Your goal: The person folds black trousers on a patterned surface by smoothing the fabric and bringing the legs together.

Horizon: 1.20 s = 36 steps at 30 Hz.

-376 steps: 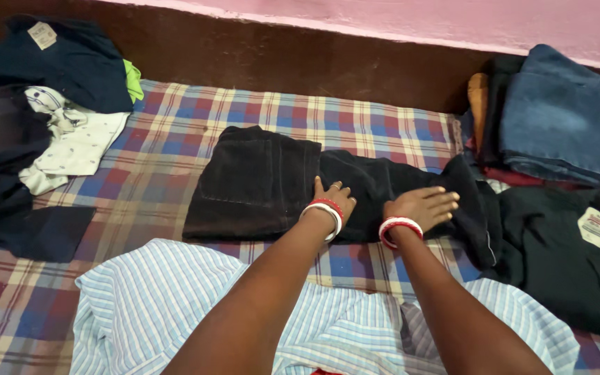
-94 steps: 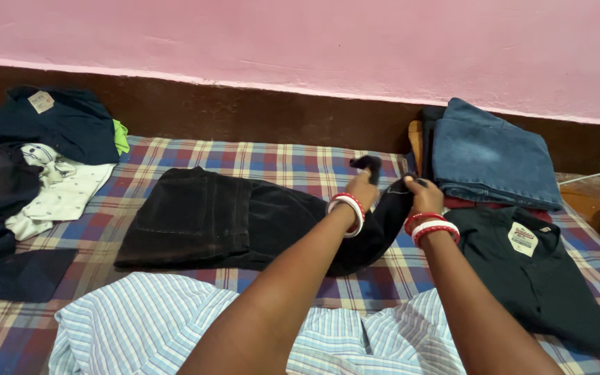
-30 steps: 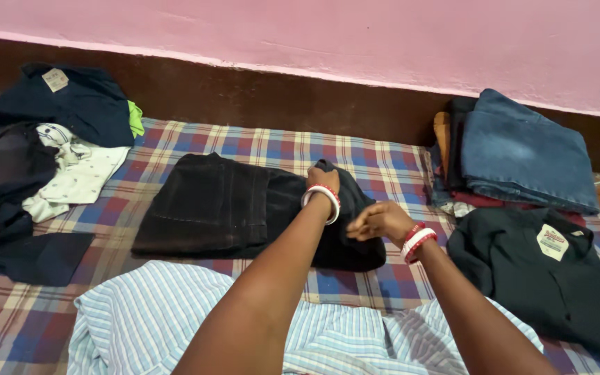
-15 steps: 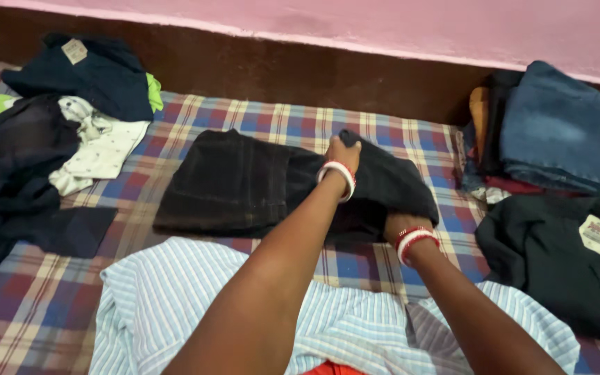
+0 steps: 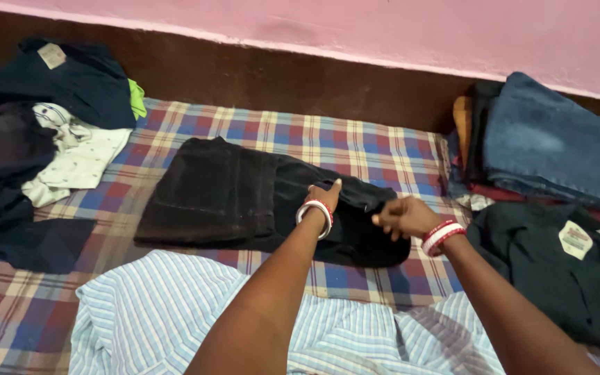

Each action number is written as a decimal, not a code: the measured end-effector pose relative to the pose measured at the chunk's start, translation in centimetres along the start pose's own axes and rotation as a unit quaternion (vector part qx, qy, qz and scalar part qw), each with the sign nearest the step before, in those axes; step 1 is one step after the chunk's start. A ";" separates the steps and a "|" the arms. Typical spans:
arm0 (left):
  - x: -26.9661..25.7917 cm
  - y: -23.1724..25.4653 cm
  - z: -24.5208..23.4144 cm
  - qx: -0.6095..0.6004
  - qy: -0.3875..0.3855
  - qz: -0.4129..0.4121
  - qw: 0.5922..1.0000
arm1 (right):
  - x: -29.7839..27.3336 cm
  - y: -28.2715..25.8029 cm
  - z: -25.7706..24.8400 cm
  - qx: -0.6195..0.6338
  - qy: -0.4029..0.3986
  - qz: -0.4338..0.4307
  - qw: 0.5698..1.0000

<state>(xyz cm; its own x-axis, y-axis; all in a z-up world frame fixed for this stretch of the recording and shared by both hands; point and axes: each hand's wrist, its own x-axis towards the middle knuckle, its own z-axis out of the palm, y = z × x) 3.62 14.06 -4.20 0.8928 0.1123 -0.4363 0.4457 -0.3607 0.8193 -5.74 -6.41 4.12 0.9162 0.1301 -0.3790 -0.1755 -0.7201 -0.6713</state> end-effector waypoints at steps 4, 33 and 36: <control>-2.8 -0.3 -1.3 -0.052 -0.030 -0.014 0.998 | 0.8 0.1 2.1 0.048 0.191 -0.160 0.967; -2.1 -5.1 -1.2 0.469 0.036 0.395 0.789 | 6.6 7.4 9.3 -0.312 0.160 0.022 0.936; -2.2 -4.7 -2.3 0.468 0.021 0.352 0.810 | 8.0 7.3 9.4 -0.315 0.206 0.023 0.926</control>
<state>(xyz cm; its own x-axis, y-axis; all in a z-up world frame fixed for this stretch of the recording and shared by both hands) -0.29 17.63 -6.24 0.9141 -0.4030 0.0459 -0.4032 -0.8907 0.2098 -3.05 -4.23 -9.76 0.9955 -0.0886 -0.0348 -0.0919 -0.9901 -0.1059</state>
